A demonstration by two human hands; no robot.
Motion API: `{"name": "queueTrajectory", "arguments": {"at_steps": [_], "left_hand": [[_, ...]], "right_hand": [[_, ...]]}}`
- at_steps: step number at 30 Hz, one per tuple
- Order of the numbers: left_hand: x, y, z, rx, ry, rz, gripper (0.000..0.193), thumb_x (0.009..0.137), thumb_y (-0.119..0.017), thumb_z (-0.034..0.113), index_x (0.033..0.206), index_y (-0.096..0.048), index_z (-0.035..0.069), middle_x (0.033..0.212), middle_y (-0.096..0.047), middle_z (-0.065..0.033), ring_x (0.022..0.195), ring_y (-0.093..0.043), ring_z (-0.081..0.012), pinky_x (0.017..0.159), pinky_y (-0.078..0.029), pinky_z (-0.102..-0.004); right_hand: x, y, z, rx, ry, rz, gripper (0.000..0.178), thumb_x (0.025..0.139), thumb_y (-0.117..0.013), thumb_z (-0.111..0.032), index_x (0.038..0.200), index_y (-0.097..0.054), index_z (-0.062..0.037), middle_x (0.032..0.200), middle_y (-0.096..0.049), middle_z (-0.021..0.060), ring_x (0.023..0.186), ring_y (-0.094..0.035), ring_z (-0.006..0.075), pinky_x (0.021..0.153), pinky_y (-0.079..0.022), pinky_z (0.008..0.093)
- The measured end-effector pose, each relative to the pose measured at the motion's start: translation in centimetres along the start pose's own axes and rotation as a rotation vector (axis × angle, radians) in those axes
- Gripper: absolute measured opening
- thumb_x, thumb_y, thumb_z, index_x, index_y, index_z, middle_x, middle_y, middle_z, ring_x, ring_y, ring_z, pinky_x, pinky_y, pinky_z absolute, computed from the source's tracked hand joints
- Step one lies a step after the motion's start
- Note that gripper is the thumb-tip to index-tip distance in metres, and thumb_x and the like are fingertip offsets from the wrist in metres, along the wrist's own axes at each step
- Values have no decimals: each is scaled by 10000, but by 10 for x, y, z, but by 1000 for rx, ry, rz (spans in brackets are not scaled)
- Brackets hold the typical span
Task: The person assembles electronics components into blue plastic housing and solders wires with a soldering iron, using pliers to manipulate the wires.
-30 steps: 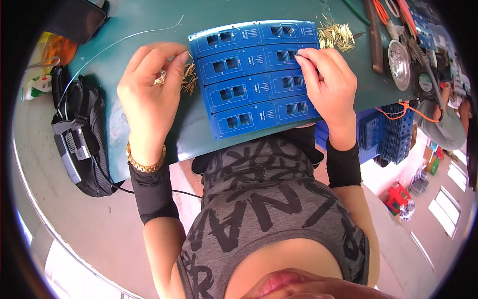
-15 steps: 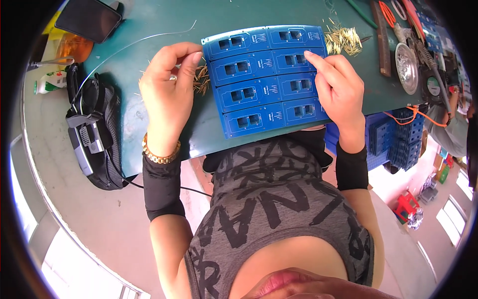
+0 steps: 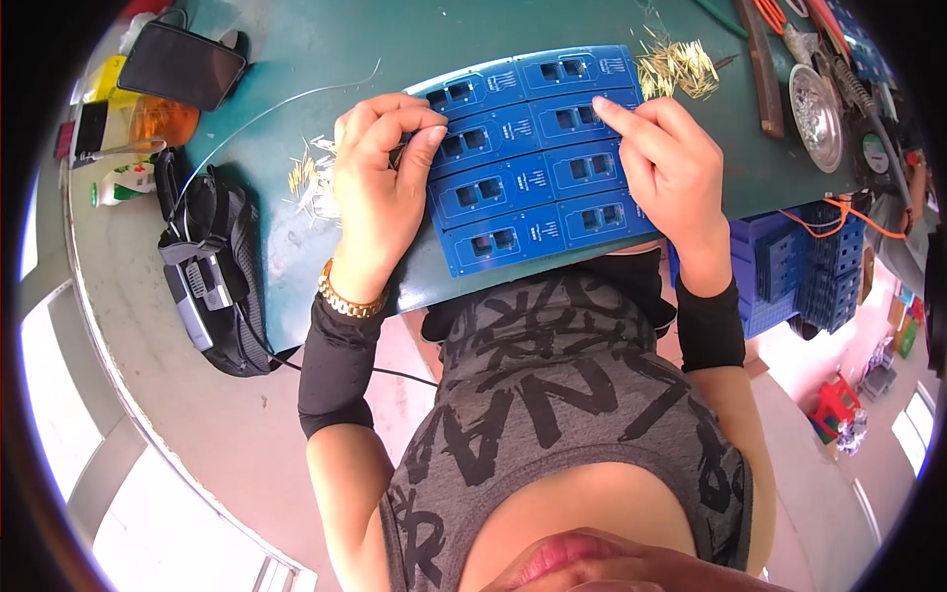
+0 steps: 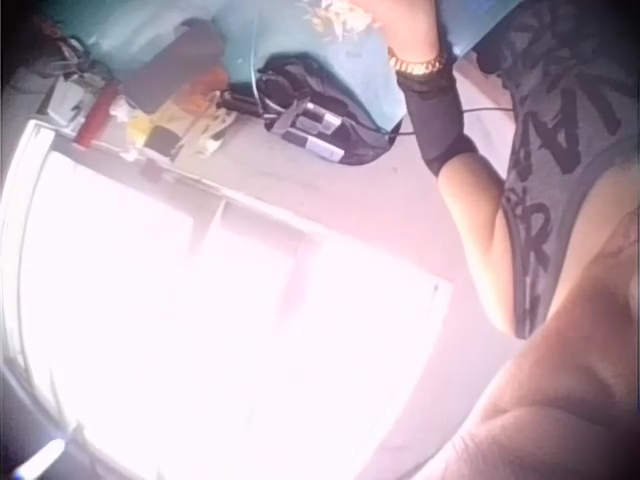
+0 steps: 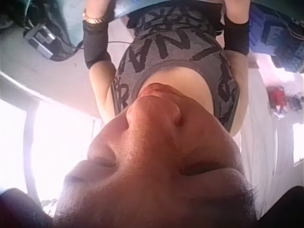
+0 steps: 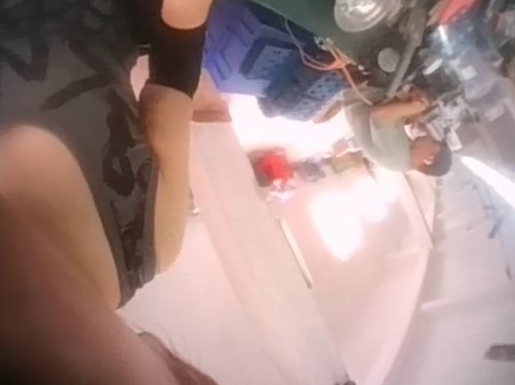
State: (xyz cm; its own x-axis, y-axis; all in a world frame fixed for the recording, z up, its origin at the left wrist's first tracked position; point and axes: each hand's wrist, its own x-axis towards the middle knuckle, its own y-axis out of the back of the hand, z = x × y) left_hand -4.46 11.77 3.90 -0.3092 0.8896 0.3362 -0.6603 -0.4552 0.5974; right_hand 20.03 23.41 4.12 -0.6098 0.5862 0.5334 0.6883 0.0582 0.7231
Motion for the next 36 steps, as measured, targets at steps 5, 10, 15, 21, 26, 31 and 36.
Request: {"name": "queueTrajectory", "arguments": {"at_steps": [5,10,15,21,26,31,36], "left_hand": [[1,-4,-1,106,-33,12,91,821,-742,75,906,-716,98,1125,-626,-66,1088,-509,-276,958,-404,-378],[1,-5,-1,155,-43,-23,89,823,-734,59,905,-712,87,1170,-621,-72,1121,-517,-268,991,-389,-377],[2,-5,0,184,-68,-31,91,822,-726,34,902,-699,67,1193,-627,-76,1118,-542,-253,991,-396,-362],[8,4,6,385,-263,-42,158,777,-758,83,913,-719,152,1027,-678,11,1157,-563,-302,1045,-300,-501],[2,5,20,496,-317,-80,198,781,-760,100,958,-733,184,1061,-676,23,1203,-543,-289,1096,-222,-541],[0,12,31,576,-301,-145,182,838,-726,277,989,-747,177,1213,-641,-11,1299,-461,-324,1151,-79,-567],[-5,15,30,672,-302,-207,389,859,-647,491,1036,-756,162,1375,-572,-36,1418,-320,-372,1156,79,-584]], "right_hand": [[0,-3,0,-5,-31,45,346,730,-670,57,1014,-752,-123,726,-550,30,591,-553,185,529,-459,302],[-1,-2,0,15,-25,25,353,727,-674,50,1024,-751,-125,731,-548,28,606,-560,185,538,-466,300],[0,-3,-1,1,-34,40,349,718,-681,44,1013,-755,-127,736,-544,28,623,-568,182,550,-475,306],[0,-4,0,17,-33,56,235,707,-708,11,903,-748,-113,731,-541,33,628,-580,215,554,-483,315],[1,0,-1,39,-30,56,304,712,-667,79,952,-754,-86,734,-548,56,600,-559,211,544,-462,309],[16,10,23,97,-124,35,234,784,-655,15,973,-739,-94,767,-582,65,632,-592,232,556,-478,326],[49,17,73,27,-389,-114,138,849,-681,-164,954,-729,-88,882,-646,101,829,-652,301,747,-517,410]]}}
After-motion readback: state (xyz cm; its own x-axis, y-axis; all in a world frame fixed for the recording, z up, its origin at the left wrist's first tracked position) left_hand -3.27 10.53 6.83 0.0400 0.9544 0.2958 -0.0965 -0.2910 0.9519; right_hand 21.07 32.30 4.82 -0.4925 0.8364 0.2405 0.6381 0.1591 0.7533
